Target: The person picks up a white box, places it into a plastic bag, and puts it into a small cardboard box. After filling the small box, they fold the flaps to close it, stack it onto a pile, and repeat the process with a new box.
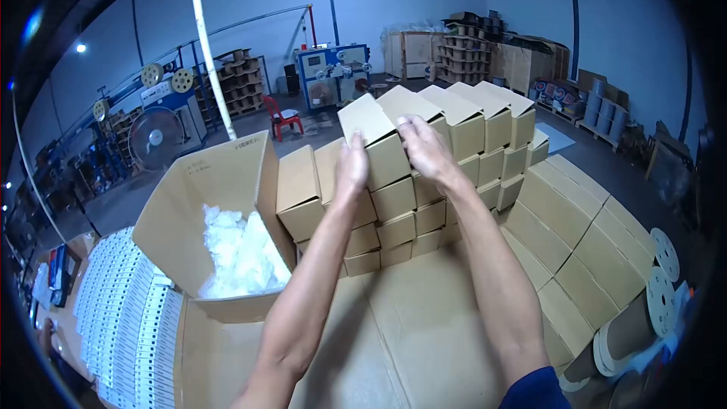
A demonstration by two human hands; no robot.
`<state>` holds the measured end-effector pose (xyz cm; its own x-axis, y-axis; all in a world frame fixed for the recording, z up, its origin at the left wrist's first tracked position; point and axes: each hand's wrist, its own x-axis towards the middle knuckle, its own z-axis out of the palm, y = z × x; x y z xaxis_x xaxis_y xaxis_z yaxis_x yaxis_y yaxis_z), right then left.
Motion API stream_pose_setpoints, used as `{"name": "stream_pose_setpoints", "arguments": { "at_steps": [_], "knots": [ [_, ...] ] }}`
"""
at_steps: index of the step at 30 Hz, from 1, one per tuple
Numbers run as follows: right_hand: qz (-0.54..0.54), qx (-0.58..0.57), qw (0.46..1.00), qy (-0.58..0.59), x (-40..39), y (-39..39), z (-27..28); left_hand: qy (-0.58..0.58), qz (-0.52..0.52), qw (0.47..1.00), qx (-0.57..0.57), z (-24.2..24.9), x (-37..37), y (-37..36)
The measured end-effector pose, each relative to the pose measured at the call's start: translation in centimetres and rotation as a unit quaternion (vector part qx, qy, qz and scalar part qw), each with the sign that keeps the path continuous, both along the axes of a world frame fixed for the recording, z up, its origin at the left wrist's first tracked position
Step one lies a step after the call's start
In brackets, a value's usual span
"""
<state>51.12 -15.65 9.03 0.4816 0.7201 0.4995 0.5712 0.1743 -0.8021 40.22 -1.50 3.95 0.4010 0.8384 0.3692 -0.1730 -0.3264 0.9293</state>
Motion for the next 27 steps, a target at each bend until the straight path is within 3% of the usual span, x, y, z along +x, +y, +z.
{"name": "stream_pose_setpoints", "arguments": {
  "at_steps": [8,13,15,17,20,21,23,26,27],
  "knots": [
    [0.096,0.169,0.980,-0.032,-4.1,-3.5,4.2,-0.151,0.042,0.967,0.202,5.0,-4.4,-7.0],
    [0.189,0.143,0.971,-0.004,-14.2,-11.8,5.6,-0.166,0.015,0.955,0.243,7.0,-14.6,-13.8],
    [0.202,0.170,0.964,-0.026,-17.2,-13.0,3.1,-0.145,0.016,0.964,0.222,4.6,-18.5,-15.6],
    [0.136,0.223,0.960,-0.096,-19.8,-14.2,-0.6,-0.111,0.039,0.975,0.187,1.1,-22.0,-16.5],
    [0.158,0.177,0.967,0.094,-24.9,-17.5,-6.4,-0.082,0.047,0.991,0.097,-2.7,-28.3,-20.9],
    [0.151,0.159,0.975,0.044,-26.0,-18.5,-8.3,-0.096,0.054,0.992,0.068,-4.1,-30.2,-22.5],
    [0.142,0.114,0.976,0.121,-29.4,-20.4,-11.6,-0.106,0.099,0.989,0.022,-8.3,-33.4,-24.6],
    [0.023,-0.031,0.983,0.178,-33.0,-22.5,-14.4,-0.122,0.123,0.980,-0.094,-13.5,-37.9,-25.9],
    [0.002,-0.013,0.987,0.158,-33.4,-22.4,-15.7,-0.130,0.124,0.974,-0.140,-15.0,-39.3,-25.9]
  ]
}}
